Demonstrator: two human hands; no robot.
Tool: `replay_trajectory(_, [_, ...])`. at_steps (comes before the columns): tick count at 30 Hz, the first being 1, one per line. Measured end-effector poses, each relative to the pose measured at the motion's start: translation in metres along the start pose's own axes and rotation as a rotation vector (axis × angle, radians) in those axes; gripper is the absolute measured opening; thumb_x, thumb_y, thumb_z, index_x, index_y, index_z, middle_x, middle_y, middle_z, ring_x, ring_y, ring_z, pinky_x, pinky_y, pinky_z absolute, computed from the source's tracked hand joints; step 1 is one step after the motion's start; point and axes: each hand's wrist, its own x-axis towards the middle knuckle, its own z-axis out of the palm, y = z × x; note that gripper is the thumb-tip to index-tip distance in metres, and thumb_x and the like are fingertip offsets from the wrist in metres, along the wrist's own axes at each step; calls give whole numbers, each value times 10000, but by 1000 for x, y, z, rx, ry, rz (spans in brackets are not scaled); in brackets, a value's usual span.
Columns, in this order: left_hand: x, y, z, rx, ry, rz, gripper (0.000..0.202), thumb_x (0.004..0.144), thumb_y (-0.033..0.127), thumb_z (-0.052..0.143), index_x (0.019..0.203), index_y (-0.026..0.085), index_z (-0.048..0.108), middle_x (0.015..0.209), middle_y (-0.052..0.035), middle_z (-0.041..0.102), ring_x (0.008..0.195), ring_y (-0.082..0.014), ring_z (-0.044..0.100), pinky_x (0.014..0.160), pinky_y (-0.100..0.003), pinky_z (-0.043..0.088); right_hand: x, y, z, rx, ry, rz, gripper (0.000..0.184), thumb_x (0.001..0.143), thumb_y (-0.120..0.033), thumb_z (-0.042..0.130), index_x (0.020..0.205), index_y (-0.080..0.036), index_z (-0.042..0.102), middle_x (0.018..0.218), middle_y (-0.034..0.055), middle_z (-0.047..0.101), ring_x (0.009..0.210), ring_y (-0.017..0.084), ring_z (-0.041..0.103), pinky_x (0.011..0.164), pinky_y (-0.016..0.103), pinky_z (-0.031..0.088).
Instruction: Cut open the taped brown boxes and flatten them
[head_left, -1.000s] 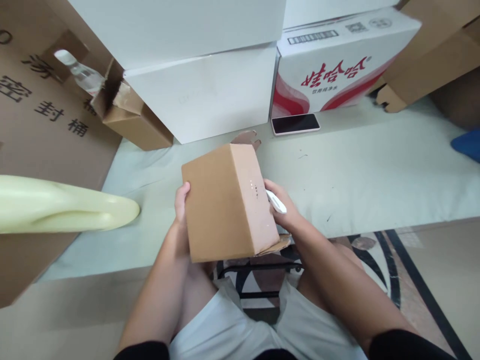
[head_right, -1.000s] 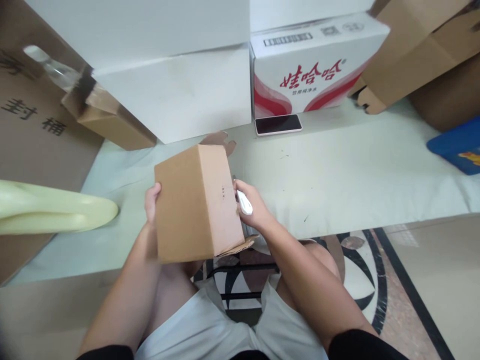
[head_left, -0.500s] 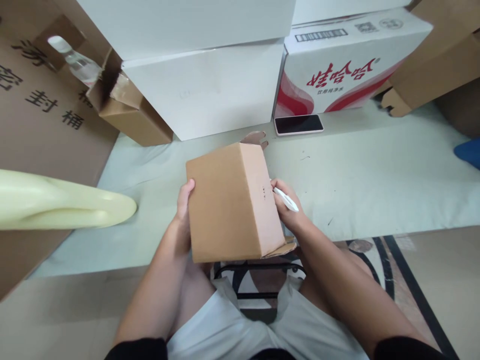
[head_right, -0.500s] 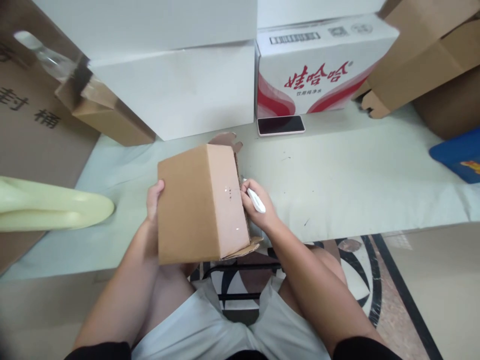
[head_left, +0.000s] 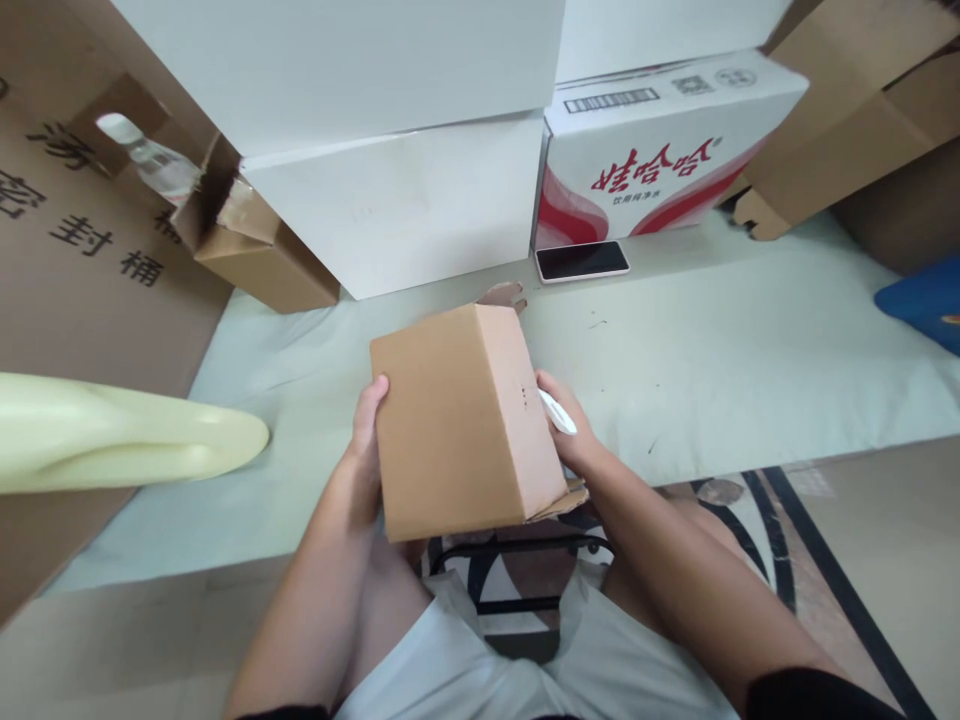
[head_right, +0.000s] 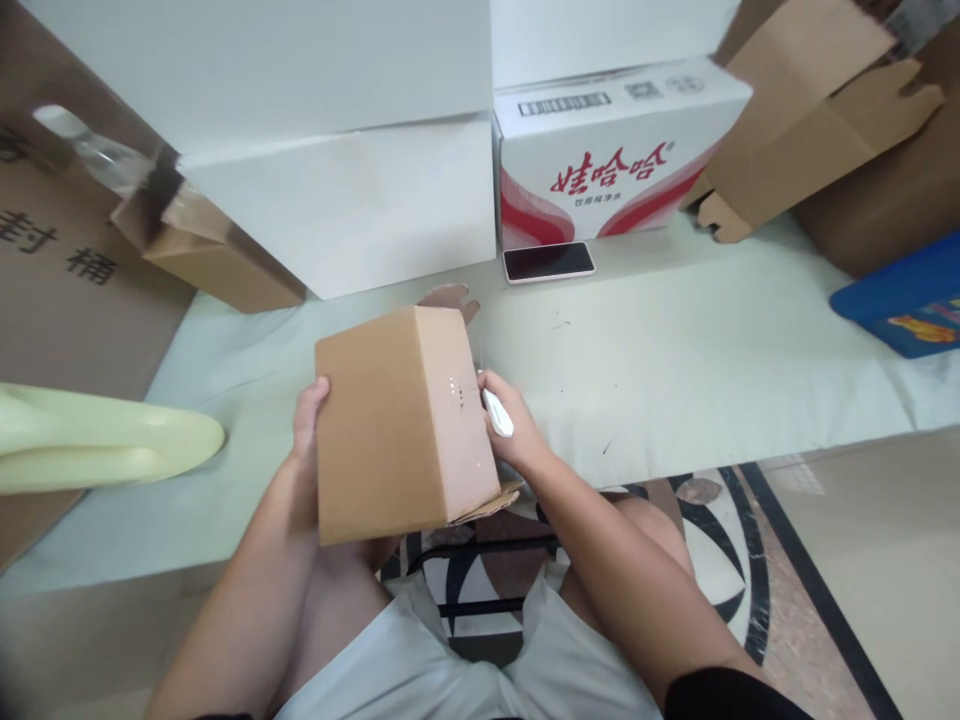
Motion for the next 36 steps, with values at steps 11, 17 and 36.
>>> replay_trajectory(11, [2,-1,-1,73,-20,15,657,765,753,547,1102,205,683,937,-157,742,859,-367,716,677,-456,569,1,3,-1,13,-1,9,217,739,-419,596,763,-256,454,699,-24,512,683,172,471,657,310,399])
replay_trajectory(17, [-3,2,6,53,38,-1,630,769,724,536,1096,206,686,916,-154,739,850,-360,711,664,-444,564,1,3,1,32,14,-3,203,728,-407,598,759,-253,469,689,-29,518,674,165,464,656,304,397])
replay_trajectory(36, [-10,-7,18,-64,-8,140,459,813,585,591,1013,183,686,795,-84,725,970,-370,718,855,-473,591,-3,-1,4,53,-19,-4,248,687,-441,663,815,-240,594,828,21,686,829,245,599,755,387,492])
